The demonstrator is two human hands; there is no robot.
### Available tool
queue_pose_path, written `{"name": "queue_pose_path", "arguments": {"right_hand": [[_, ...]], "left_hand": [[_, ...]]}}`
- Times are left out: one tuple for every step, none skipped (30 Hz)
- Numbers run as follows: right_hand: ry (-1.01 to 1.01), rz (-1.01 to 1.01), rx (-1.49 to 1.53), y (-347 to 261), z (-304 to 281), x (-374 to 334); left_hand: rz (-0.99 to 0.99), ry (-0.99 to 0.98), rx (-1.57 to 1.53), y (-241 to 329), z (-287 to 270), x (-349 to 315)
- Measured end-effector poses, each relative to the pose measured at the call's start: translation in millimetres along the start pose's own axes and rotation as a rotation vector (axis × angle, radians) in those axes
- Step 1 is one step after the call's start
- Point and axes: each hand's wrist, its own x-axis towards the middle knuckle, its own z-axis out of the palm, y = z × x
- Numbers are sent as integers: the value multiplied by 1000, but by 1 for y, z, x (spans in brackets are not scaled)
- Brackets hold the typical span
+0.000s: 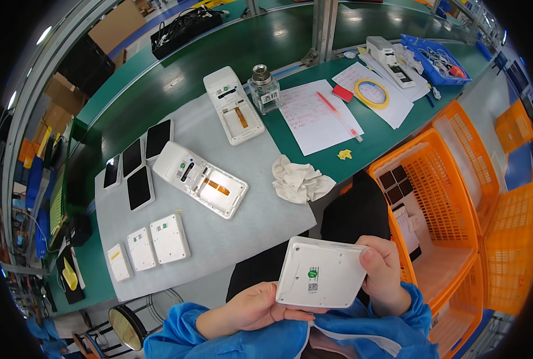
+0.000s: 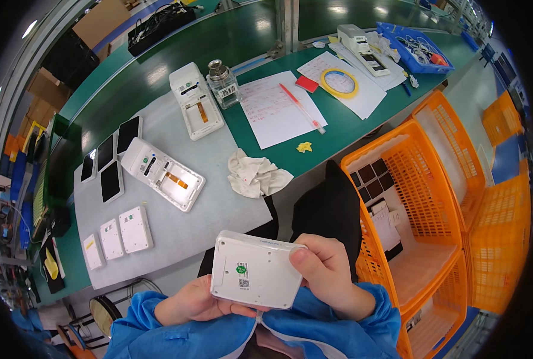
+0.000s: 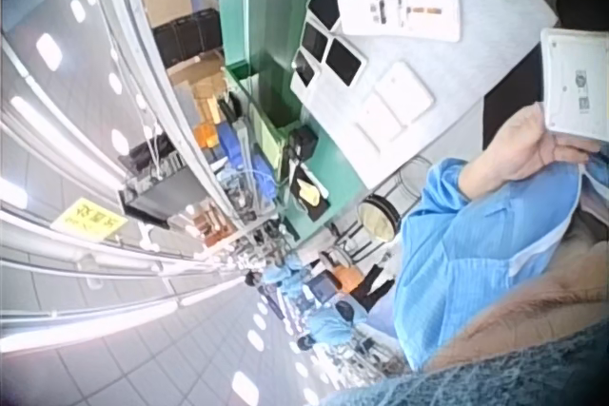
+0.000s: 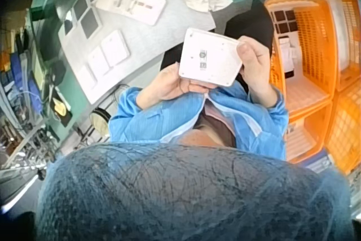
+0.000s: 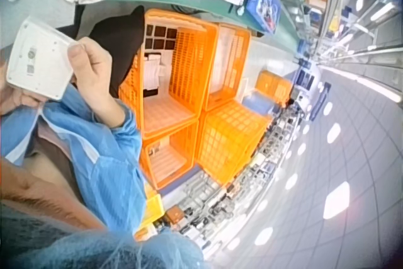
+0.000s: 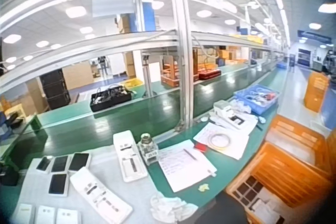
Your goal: The person inspects and cleans electronic device components with a cleaning cloth and alcohol, then sorts them into component bins. The person logs progress on a paper log with a pen.
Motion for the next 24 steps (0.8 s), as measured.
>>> {"name": "queue_pose_path", "arguments": {"right_hand": [[-1, -22, -20, 1, -1, 0], [-3, -44, -39, 2, -2, 1], [-3, -44, -38, 2, -2, 2], [-5, -55, -38, 3, -3, 2], [-8, -66, -39, 4, -3, 3], [-8, -65, -38, 5, -3, 3], [-10, -71, -35, 5, -3, 4], [-10, -76, -33, 5, -3, 4], [-5, -74, -34, 4, -3, 4], [-10, -45, -36, 4, -3, 5], [-10, -16, -41, 2, -3, 5], [-55, 2, 21, 1, -4, 6], [-11, 12, -24, -1, -5, 6], [-21, 66, -13, -2, -6, 6], [-32, 120, 0, -4, -6, 6], [-50, 119, -54, -6, -7, 6], [-35, 121, -57, -7, -7, 6], [-27, 129, -77, -8, -6, 7], [-23, 135, -95, -9, -5, 7], [10, 123, -184, -8, -4, 9], [26, 103, -187, -8, -3, 9], [31, 120, -171, -8, -2, 10], [21, 143, -128, -8, -2, 11], [31, 136, -151, -7, -2, 12]], "left_hand": [[13, 6, 27, 0, 0, -1], [10, 12, 29, -1, 0, -3], [42, 22, 36, -1, 0, -4], [82, 13, 30, 0, 1, -5], [74, 33, 41, 0, 2, -5], [97, 41, 51, 0, 4, -6], [120, 49, 60, 1, 5, -6], [118, 50, 59, 1, 7, -6], [114, 105, 88, 2, 9, -6], [107, 157, 115, 2, 11, -6], [96, 147, 107, 3, 12, -6], [96, 190, 127, 3, 13, -5], [96, 230, 147, 4, 13, -5], [83, 274, 155, 4, 14, -4], [68, 262, 149, 4, 14, -4], [79, 270, 158, 4, 14, -3], [96, 271, 159, 4, 13, -3], [105, 272, 161, 4, 13, -2], [97, 266, 161, 4, 12, -1], [95, 278, 159, 4, 12, -1], [97, 292, 159, 4, 12, -1], [95, 293, 163, 4, 11, -1], [98, 286, 155, 5, 11, 0], [101, 280, 148, 5, 11, 0]]}}
